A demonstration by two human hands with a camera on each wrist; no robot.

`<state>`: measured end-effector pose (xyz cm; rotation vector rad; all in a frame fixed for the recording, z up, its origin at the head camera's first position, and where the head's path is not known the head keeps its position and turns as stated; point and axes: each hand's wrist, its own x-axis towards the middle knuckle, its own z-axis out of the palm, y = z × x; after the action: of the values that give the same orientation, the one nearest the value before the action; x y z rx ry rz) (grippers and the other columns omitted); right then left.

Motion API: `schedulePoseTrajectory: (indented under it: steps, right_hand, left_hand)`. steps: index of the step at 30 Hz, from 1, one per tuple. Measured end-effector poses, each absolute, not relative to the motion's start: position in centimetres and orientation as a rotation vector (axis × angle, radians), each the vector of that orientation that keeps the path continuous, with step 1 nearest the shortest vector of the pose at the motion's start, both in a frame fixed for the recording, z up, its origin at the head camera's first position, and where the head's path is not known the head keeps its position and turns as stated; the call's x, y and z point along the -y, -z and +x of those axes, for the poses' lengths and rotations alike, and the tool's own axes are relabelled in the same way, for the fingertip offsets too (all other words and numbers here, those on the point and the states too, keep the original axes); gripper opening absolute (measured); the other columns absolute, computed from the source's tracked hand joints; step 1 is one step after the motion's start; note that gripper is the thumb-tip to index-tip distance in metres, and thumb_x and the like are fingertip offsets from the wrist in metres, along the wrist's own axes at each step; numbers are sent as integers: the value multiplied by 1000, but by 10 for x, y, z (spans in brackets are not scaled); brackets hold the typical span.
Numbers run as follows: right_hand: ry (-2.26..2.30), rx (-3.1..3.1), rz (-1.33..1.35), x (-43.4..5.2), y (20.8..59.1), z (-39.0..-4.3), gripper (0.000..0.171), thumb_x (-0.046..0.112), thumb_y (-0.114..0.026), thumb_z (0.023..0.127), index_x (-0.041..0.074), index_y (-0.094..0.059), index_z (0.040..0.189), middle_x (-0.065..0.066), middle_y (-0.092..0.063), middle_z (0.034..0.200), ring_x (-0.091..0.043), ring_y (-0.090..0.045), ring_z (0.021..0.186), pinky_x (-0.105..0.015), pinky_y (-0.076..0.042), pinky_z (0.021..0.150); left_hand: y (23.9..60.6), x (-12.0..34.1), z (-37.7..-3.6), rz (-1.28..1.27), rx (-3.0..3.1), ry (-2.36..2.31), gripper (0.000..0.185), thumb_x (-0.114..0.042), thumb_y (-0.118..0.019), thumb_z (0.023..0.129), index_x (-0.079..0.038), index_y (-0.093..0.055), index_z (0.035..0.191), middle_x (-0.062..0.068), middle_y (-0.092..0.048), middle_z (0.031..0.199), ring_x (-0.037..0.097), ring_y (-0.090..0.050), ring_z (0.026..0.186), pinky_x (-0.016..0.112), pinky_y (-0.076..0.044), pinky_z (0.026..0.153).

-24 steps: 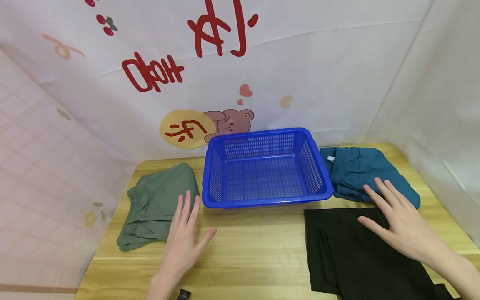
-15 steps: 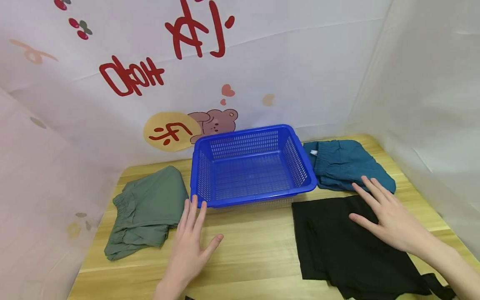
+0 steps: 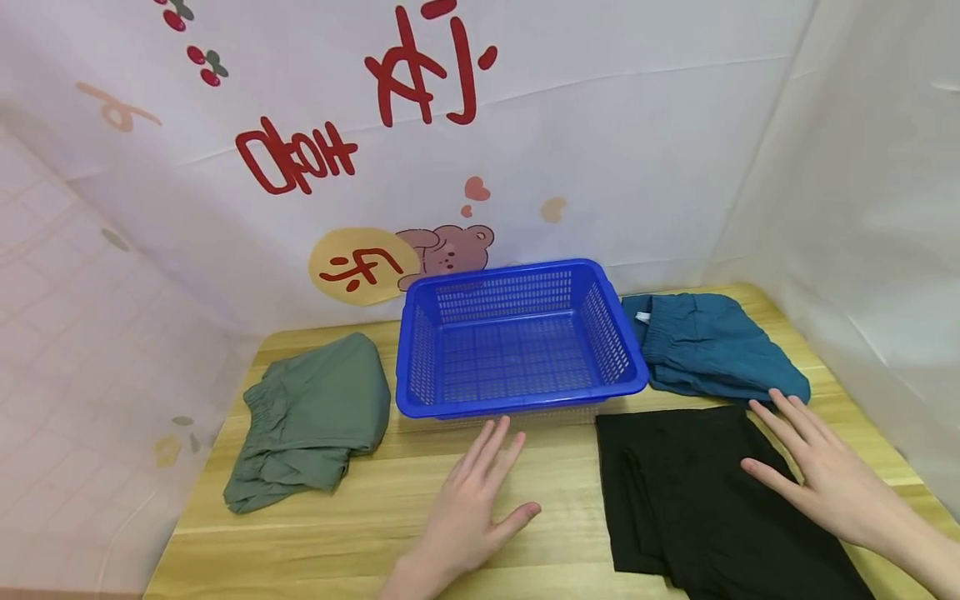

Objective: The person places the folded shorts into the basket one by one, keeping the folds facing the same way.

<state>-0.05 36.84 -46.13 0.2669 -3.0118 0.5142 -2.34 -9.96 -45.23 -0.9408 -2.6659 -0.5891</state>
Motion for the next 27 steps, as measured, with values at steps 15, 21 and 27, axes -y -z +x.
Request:
schedulePoseTrajectory:
  steps: [15, 21, 27]
  right_hand:
    - [-647, 3060, 239, -372, 475, -6, 84, 38, -69, 102, 9, -25, 168, -33, -17, 172, -58, -8, 160, -77, -1, 126]
    - [-726, 3126, 192, -374, 477, -10, 88, 39, -69, 102, 7, -21, 168, -37, -17, 170, -67, -21, 149, -85, -23, 108]
    - [-720, 3127, 198, -375, 483, -10, 96, 36, -75, 97, 3, -20, 167, -42, -32, 159, -66, -40, 136, -63, -38, 109]
  left_hand:
    - [460, 45, -33, -977, 2979, 717, 74, -63, -44, 106, -21, -34, 166, 6, -41, 170, 34, -44, 155, 53, -50, 117]
    - [463, 25, -39, -908, 3054, 838, 74, -63, -49, 105, -22, -35, 165, 6, -43, 169, 32, -44, 155, 54, -49, 118]
    - [466, 10, -42, -896, 3115, 845, 75, -62, -52, 104, -24, -32, 166, 9, -41, 169, 32, -43, 156, 52, -48, 120]
